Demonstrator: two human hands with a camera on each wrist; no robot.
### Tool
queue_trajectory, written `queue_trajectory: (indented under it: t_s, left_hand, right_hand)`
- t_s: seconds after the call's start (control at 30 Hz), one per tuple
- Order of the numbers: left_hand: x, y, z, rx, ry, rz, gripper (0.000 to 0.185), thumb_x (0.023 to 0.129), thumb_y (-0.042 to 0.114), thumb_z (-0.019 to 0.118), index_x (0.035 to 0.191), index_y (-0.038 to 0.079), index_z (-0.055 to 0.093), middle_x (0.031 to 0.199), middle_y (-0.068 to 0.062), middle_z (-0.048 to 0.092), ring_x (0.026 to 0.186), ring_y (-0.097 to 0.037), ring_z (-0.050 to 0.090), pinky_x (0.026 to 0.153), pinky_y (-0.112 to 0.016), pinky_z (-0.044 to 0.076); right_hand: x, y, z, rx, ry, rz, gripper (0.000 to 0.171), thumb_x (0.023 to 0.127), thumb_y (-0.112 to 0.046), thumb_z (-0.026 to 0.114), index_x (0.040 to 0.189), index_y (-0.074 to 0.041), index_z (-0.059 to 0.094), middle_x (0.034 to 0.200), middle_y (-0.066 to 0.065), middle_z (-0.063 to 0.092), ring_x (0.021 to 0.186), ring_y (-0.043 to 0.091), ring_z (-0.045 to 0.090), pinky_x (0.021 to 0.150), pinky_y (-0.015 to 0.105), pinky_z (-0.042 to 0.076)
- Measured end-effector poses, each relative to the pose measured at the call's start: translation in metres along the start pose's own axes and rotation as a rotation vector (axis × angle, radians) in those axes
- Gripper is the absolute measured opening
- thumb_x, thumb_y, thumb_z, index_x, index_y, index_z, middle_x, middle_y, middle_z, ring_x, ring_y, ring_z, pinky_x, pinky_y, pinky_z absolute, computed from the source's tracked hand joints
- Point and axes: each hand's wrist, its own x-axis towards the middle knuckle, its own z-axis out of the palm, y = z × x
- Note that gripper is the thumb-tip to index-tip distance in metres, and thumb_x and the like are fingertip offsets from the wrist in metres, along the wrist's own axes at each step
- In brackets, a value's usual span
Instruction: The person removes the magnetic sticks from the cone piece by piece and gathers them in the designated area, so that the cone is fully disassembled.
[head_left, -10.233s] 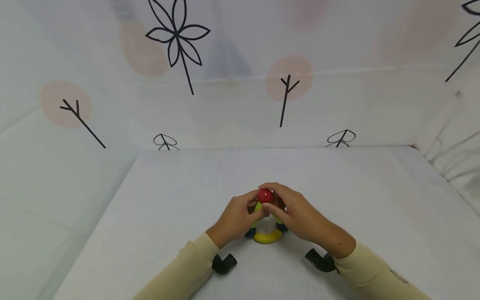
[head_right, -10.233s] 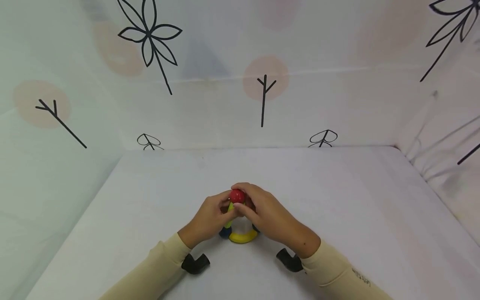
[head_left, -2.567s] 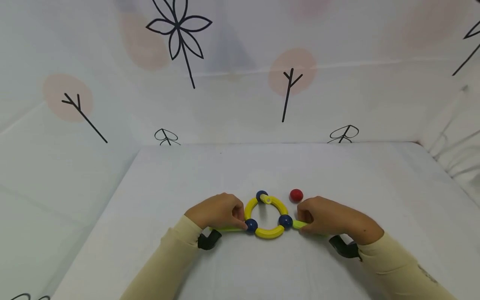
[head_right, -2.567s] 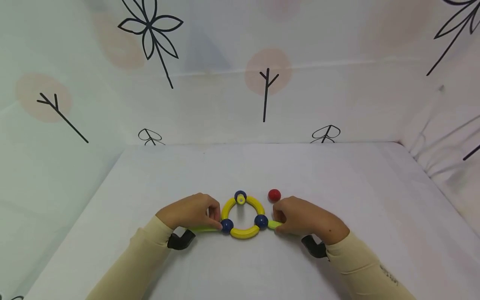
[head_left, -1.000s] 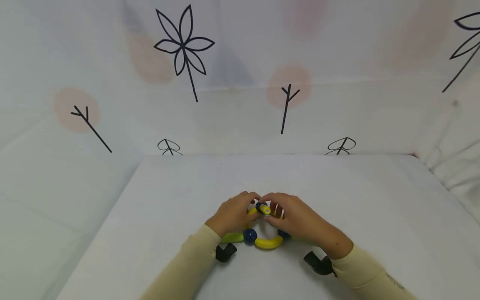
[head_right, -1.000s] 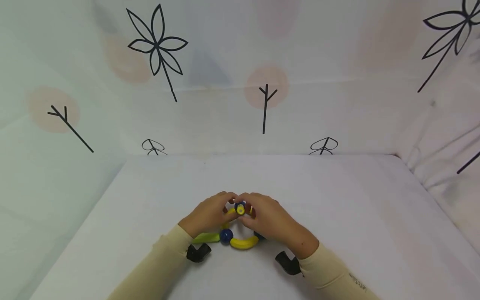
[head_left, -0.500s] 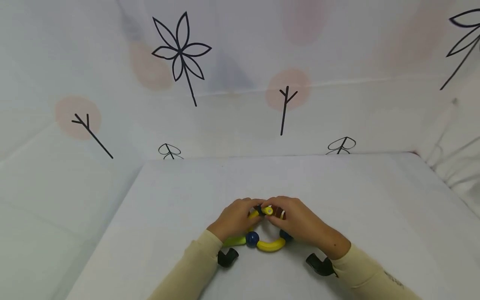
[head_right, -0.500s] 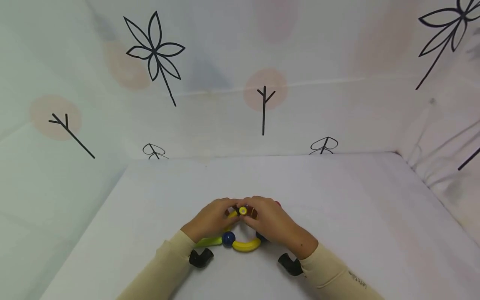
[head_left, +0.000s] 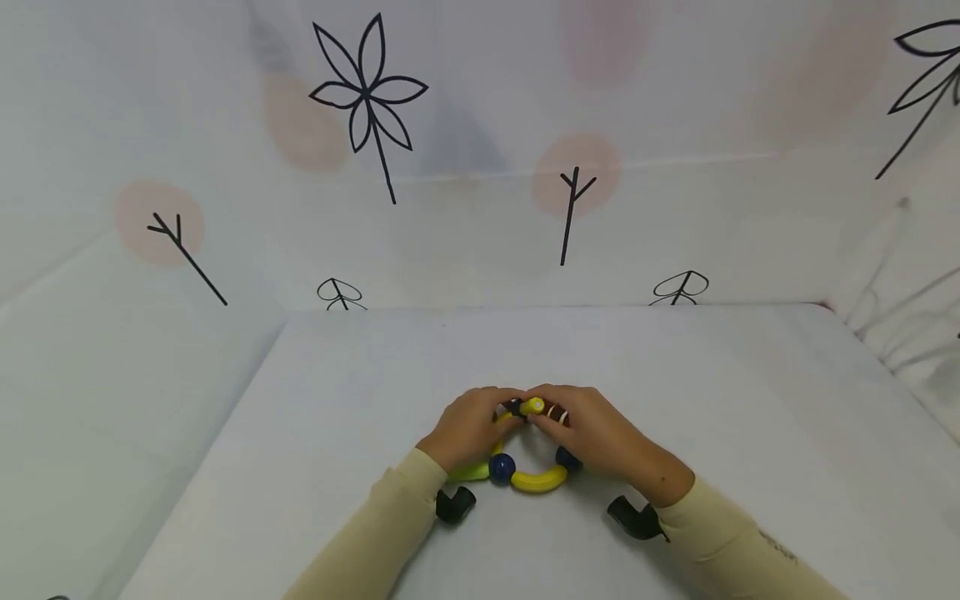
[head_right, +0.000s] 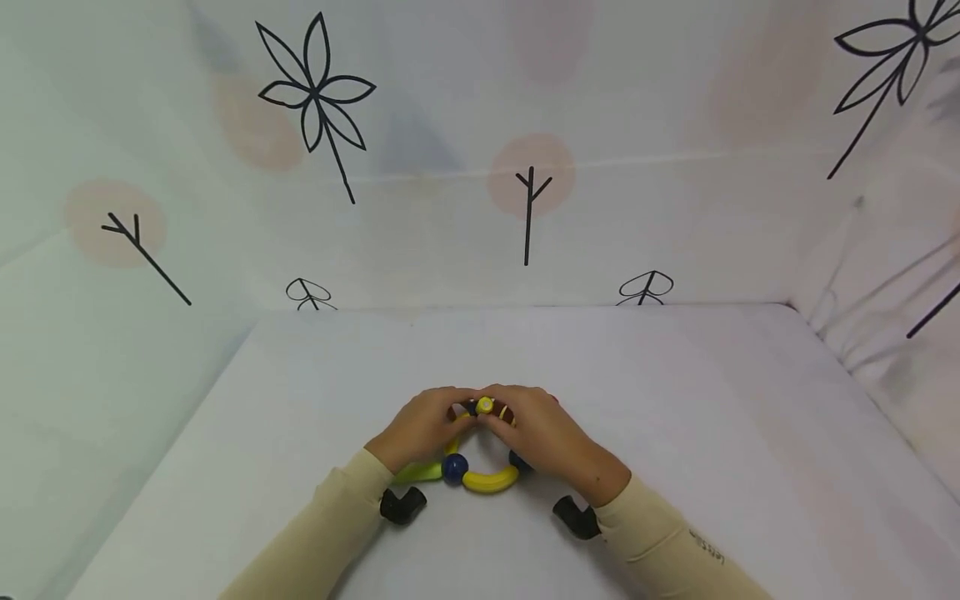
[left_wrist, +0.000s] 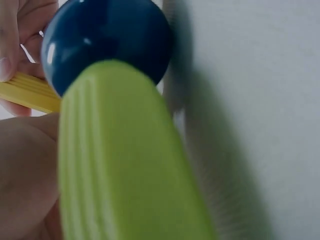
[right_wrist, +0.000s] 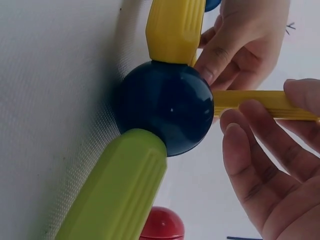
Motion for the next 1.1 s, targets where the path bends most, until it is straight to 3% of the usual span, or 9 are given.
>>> queue_trajectory:
  t_s: [0.47, 0.7, 0.8, 0.93, 1.1]
  left_hand:
    - [0.003, 0.003, -0.002, 0.008, 0.003, -0.050, 0.036, 0.095, 0.029, 0.069, 0.131, 0.028, 0.066, 0.118, 0.007, 0.072, 0.088, -0.006, 0.062, 0.079, -0.028, 0.051]
    - [0.000, 0.005, -0.002, 0.027, -0.005, -0.065, 0.035, 0.095, 0.029, 0.069, 0.130, 0.029, 0.067, 0.117, 0.008, 0.072, 0.089, -0.007, 0.063, 0.078, -0.028, 0.052]
    - [0.001, 0.006, -0.004, 0.030, -0.012, -0.074, 0.036, 0.095, 0.031, 0.069, 0.131, 0.029, 0.067, 0.115, 0.008, 0.072, 0.087, -0.007, 0.061, 0.077, -0.028, 0.051]
    - [0.002, 0.009, -0.006, 0.023, -0.010, -0.098, 0.036, 0.095, 0.033, 0.069, 0.131, 0.031, 0.066, 0.115, 0.009, 0.072, 0.088, -0.007, 0.061, 0.081, -0.030, 0.052]
    - [0.000, 0.010, -0.006, 0.013, -0.030, -0.132, 0.037, 0.094, 0.032, 0.070, 0.131, 0.033, 0.066, 0.115, 0.010, 0.071, 0.090, -0.008, 0.059, 0.084, -0.031, 0.052]
  right_hand:
    - [0.001, 0.001, -0.003, 0.036, -0.003, 0.016, 0.022, 0.100, -0.018, 0.062, 0.121, -0.016, 0.066, 0.103, 0.001, 0.072, 0.089, 0.017, 0.066, 0.072, 0.023, 0.054]
    - [0.002, 0.000, -0.003, -0.003, 0.014, 0.042, 0.022, 0.101, -0.019, 0.061, 0.122, -0.015, 0.065, 0.105, 0.001, 0.072, 0.092, 0.013, 0.065, 0.076, 0.023, 0.054]
    - [0.001, -0.003, -0.011, 0.001, 0.079, 0.048, 0.022, 0.102, -0.019, 0.059, 0.123, -0.014, 0.063, 0.103, 0.002, 0.071, 0.089, 0.015, 0.066, 0.073, 0.023, 0.054]
    - [-0.004, -0.011, -0.028, 0.003, 0.234, 0.043, 0.023, 0.102, -0.020, 0.058, 0.123, -0.012, 0.061, 0.098, 0.003, 0.070, 0.080, 0.015, 0.066, 0.066, 0.023, 0.054]
    - [-0.011, -0.015, -0.045, 0.010, 0.328, 0.073, 0.025, 0.105, -0.026, 0.054, 0.122, -0.008, 0.057, 0.102, 0.006, 0.069, 0.081, 0.015, 0.066, 0.071, 0.024, 0.056]
